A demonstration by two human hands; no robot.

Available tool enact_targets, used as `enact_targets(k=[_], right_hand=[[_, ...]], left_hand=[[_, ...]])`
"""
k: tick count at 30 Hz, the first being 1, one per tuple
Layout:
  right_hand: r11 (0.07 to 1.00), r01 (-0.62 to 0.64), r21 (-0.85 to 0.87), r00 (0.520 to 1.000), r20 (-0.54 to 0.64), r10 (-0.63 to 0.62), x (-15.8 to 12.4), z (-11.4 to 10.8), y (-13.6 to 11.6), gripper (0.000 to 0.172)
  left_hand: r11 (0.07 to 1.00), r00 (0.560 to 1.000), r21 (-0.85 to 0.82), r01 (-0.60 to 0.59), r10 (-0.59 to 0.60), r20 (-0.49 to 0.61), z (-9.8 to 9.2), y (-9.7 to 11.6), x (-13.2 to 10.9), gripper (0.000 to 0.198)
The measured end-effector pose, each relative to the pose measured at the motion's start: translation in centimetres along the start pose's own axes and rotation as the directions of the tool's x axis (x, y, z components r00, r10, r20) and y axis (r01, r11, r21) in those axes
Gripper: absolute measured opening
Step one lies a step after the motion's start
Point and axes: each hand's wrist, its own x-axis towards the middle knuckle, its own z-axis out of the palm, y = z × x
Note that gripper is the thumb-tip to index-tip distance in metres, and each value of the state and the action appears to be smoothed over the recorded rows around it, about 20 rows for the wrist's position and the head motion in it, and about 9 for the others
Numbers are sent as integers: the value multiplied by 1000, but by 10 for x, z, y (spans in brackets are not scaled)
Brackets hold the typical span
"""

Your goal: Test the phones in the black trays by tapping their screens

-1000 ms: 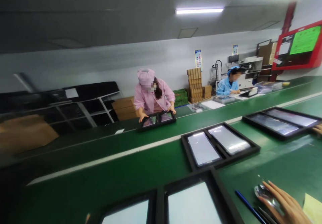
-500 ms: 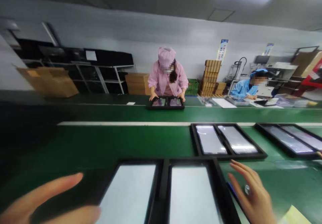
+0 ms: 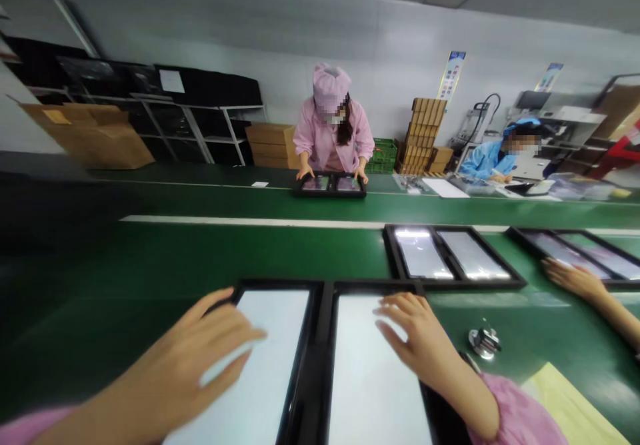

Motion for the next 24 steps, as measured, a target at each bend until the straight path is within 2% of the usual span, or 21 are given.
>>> enact_targets(k=[3,5,7,10,15,18,24], right_hand=[[996,-37,-76,999,29,40,8,13,14,27],[992,-81,-94,996,37,85,13,20,23,29],[989,-111,-103,992,47,116,16,25,27,29],[988,-105,-117,990,86,115,26,29,23,27],[988,-85,-129,982,154,105,50,35,12,24],[982,-110,-151,979,155,134,52,23,17,28],[945,-213,-246,960,125,249,28,-17,49,27]], left_hand=[[995,993,69,67,-73,89,-2,-21,39,41],[981,981,113,158,-169,95,2,-35,48,43],[970,972,138,199,-213,100,9,-44,50,44],[975,970,142,171,-192,149,17,-44,56,42],[985,962,136,103,-134,239,24,-29,91,37],[988,953,130,82,-116,280,30,-23,105,39],[992,954,108,69,-97,284,36,-19,105,37]])
